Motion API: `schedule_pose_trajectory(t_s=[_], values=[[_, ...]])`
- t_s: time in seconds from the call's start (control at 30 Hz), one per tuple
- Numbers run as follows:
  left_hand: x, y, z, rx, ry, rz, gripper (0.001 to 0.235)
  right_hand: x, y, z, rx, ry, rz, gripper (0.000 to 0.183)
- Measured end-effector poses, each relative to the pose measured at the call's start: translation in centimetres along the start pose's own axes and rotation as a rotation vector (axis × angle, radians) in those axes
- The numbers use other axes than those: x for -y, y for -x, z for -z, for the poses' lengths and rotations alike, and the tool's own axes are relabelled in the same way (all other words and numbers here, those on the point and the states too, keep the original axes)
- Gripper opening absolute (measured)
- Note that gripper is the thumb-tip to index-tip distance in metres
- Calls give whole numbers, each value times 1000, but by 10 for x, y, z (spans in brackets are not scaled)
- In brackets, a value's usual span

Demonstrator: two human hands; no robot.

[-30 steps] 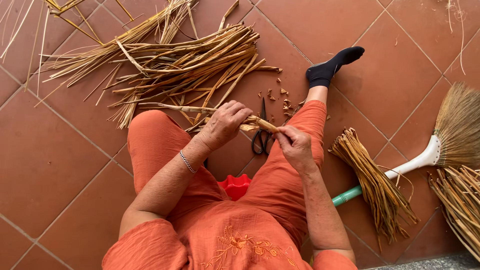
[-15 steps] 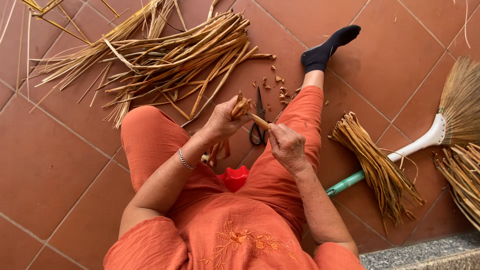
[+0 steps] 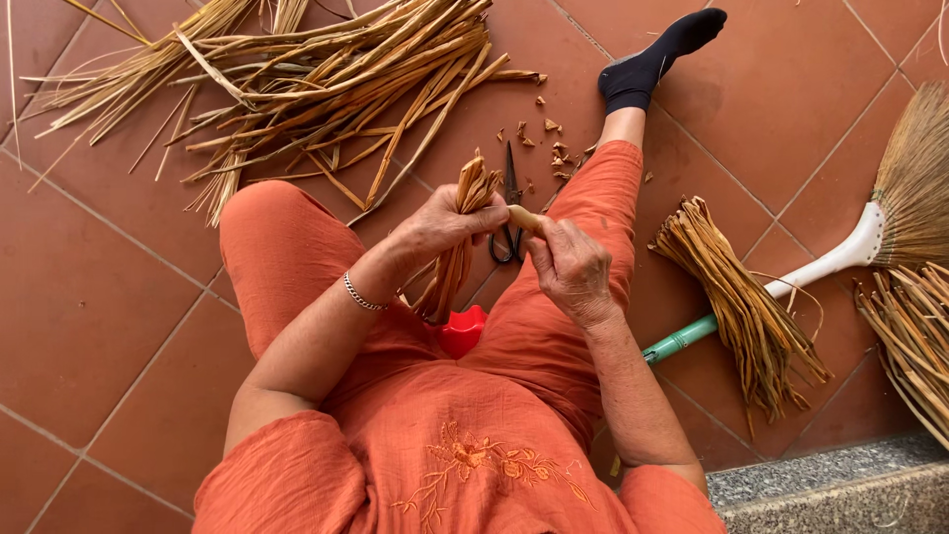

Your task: The person sits on a tiled floor and uses shears to trim the ends of dried palm fronds. They gather the trimmed fronds into bundles and tie them together with a thin strip of material to form a broom head.

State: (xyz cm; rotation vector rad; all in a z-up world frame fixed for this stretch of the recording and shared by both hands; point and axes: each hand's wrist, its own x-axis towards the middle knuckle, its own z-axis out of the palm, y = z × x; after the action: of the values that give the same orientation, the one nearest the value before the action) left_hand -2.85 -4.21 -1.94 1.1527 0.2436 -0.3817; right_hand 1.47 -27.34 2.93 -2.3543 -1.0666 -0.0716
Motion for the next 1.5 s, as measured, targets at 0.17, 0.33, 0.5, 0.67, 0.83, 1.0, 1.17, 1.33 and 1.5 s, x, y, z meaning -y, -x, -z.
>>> schedule_pose_trajectory(t_s=[0.17,0.33,0.5,0.67,0.83,1.0,1.17,1.33,1.5], values=[[3,-5,-4,-72,-284,-283,18,0,4,-8,12,-35,-36,14],[8,-5,-7,-132,-644,-461,19,-8,-1,-6,52,-85,-125,12],[5,-4,-19,58,-378,-184,22,-11,-7,2,11,16,-20,11],[-2,-6,-17,140,-333,32,40,-8,-9,3,72,12,10,7],[7,-15,-22,184,-245,61,42,-11,-8,7,135,50,4,11],[23,-28,-18,233,20,36,45,-27,-8,7,140,123,29,7],[23,-41,-14,169,-84,-147,39,-30,-1,7,173,91,5,18],[26,-34,-14,207,126,28,32,-32,-4,1,150,90,111,6],[29,-39,-18,207,14,-116,28,-36,-6,0,150,121,115,4]])
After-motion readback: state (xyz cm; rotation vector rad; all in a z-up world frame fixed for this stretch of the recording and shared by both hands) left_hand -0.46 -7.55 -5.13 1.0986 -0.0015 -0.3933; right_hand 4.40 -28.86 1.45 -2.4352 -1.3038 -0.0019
